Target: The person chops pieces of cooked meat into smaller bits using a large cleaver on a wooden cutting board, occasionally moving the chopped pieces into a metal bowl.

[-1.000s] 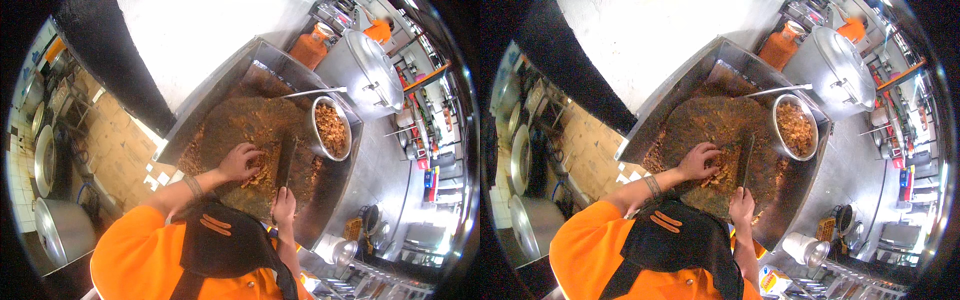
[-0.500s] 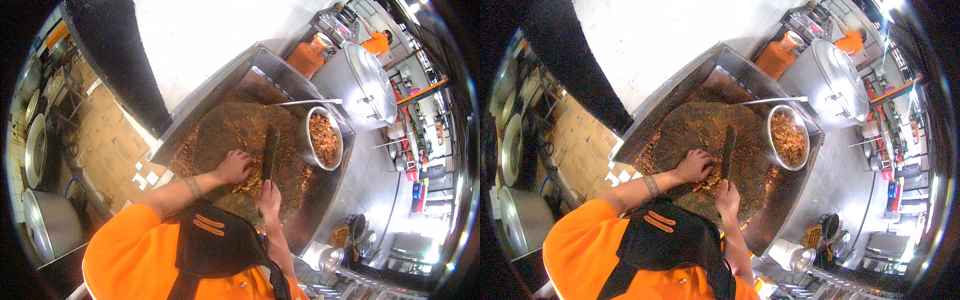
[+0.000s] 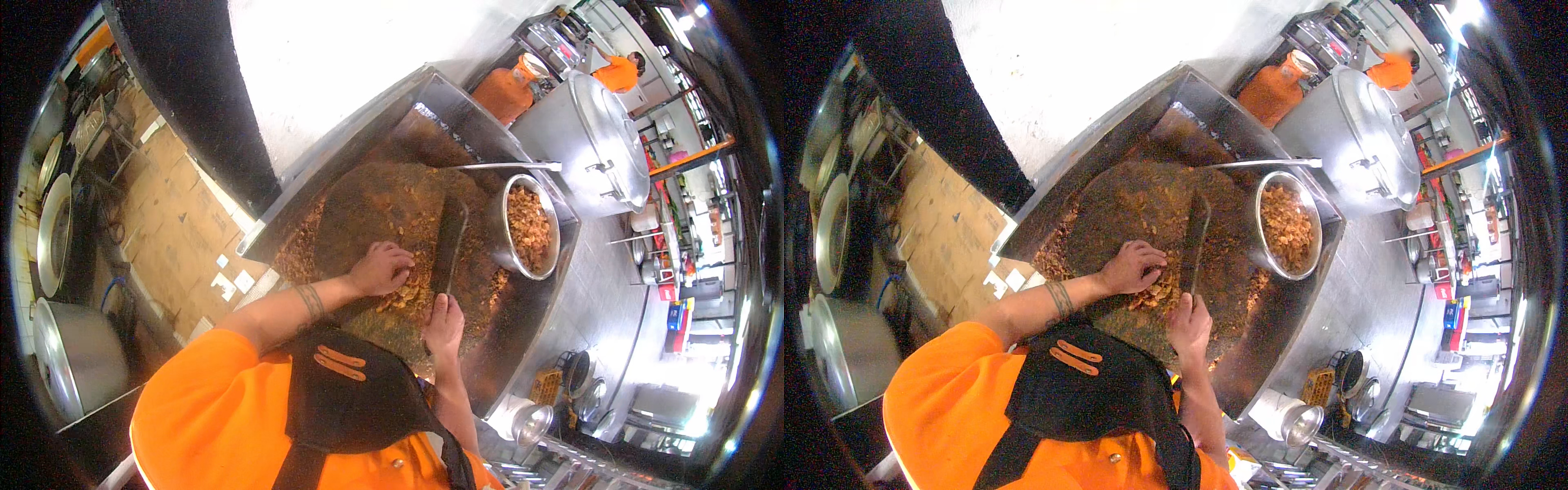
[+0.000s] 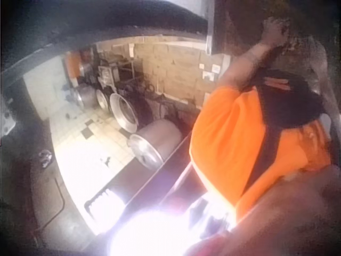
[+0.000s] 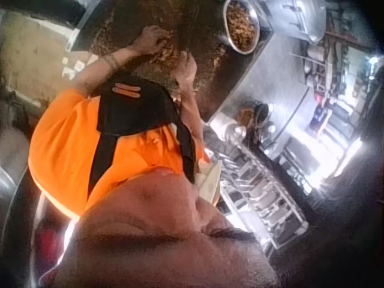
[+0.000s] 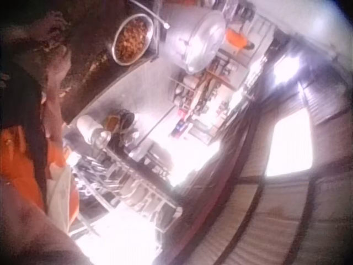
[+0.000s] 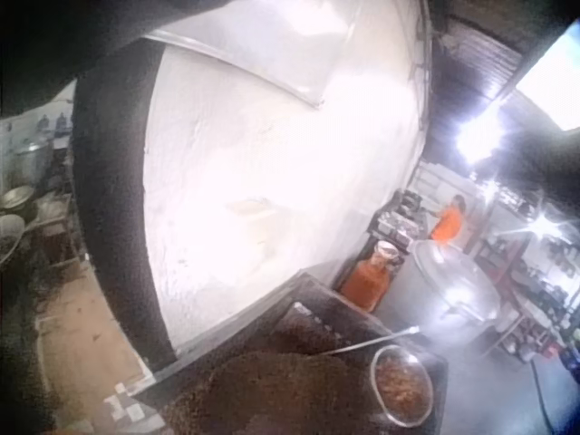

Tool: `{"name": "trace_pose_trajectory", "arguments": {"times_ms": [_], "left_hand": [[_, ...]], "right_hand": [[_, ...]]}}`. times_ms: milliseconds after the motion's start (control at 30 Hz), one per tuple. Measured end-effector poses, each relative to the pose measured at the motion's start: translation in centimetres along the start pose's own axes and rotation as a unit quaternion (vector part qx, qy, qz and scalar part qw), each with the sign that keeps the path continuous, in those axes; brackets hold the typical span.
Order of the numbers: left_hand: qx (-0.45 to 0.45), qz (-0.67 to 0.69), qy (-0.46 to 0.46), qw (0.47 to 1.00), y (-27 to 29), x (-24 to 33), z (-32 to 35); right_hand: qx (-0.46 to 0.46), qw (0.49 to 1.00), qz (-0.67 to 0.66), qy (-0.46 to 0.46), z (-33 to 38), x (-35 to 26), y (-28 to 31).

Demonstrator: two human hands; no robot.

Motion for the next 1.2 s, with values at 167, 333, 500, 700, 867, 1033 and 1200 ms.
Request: {"name": "trace_pose_trajectory", "arguments": {"times_ms": [167,333,500,700,867,1033,1200], "left_hand": [[-0.007,0.001,-0.007,1.000,0.8,0.7,-0.3],[0.006,-0.041,-0.012,0.999,0.4,0.5,-0.1],[0.023,0.025,-0.009,0.999,1.4,0.3,0.2],[0.030,-0.024,-0.009,0.999,0.8,0.3,0.1],[0.021,0.025,0.019,0.999,1.5,-0.1,0.4],[0.024,0.008,0.027,0.999,3.0,0.8,0.4],[-0.008,0.030,0.059,0.998,2.3,-0.3,0.9]], "right_hand": [[0.013,0.995,0.079,0.059,-0.8,2.3,-0.5],[-0.029,0.997,0.072,-0.018,-2.0,6.5,-1.1],[-0.017,1.000,0.011,-0.005,0.3,-0.4,-0.1],[-0.016,0.993,0.115,0.022,-2.5,7.7,-2.1],[-0.039,0.998,-0.025,-0.035,0.1,1.2,-1.0],[-0.025,0.995,0.086,0.032,-0.4,3.0,-2.2],[-0.067,0.994,0.003,-0.087,-0.5,4.2,-2.4]]}}
Point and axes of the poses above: each hand's wrist, its own z-axis away from the middle knuckle, its own y-axis out of the back of the hand, x = y × z, the point moved 10 cm from there along -z, towards the middle knuckle, and after that the axes turned 7 degrees about -z, right-handed, at the moved point
